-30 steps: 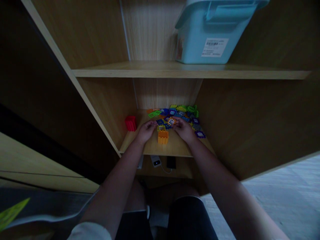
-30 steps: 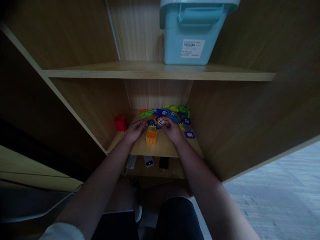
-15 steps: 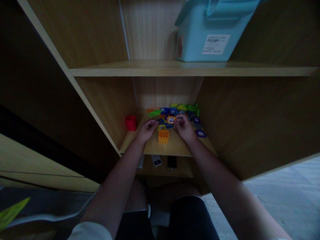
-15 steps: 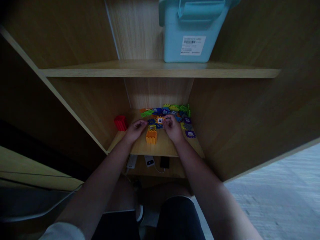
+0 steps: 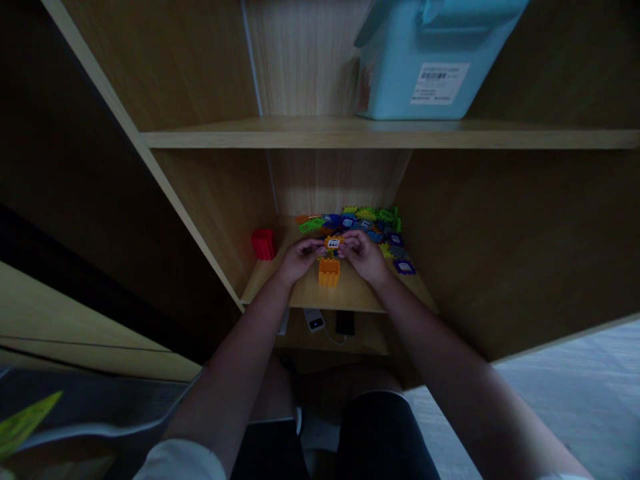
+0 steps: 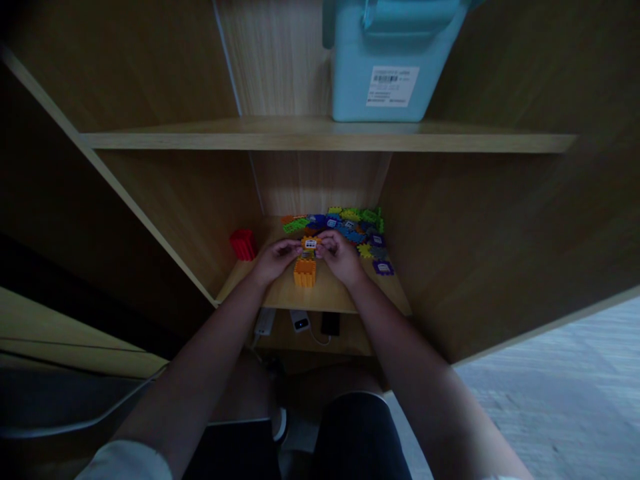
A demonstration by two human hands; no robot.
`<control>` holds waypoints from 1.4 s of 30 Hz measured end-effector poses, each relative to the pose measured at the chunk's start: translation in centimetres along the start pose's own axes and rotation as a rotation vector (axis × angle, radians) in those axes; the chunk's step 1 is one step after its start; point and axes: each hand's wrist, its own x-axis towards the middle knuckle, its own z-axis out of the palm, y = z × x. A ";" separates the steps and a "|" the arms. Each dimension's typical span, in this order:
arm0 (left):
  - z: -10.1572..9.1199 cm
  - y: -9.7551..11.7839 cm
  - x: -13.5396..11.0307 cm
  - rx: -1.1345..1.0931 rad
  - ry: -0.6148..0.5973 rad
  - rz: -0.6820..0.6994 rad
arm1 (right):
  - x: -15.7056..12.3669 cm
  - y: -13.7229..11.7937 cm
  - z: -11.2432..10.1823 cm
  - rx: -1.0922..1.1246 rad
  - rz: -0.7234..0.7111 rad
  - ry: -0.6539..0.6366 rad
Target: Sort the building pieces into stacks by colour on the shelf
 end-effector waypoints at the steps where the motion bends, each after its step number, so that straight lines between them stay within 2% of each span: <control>1: 0.1 -0.1 0.1 -0.001 0.005 0.004 | 0.0 0.1 0.0 0.001 0.005 -0.011; 5: 0.2 -0.1 0.5 0.030 0.001 0.015 | 0.0 0.2 0.0 -0.060 0.007 -0.027; 10: 0.0 0.1 0.6 0.027 -0.001 -0.042 | -0.1 -0.4 -0.3 -0.311 -0.099 0.028; 23: -0.1 0.5 0.4 0.010 -0.004 -0.101 | 0.0 -1.2 -0.7 -0.491 -0.150 -0.026; 38: 0.1 -0.2 0.6 -0.010 -0.005 -0.120 | 0.0 -2.0 -0.5 -0.512 -0.159 -0.020; 42: 0.2 -0.8 0.8 -0.055 0.047 -0.140 | -0.1 -1.6 -0.6 -0.496 -0.135 0.025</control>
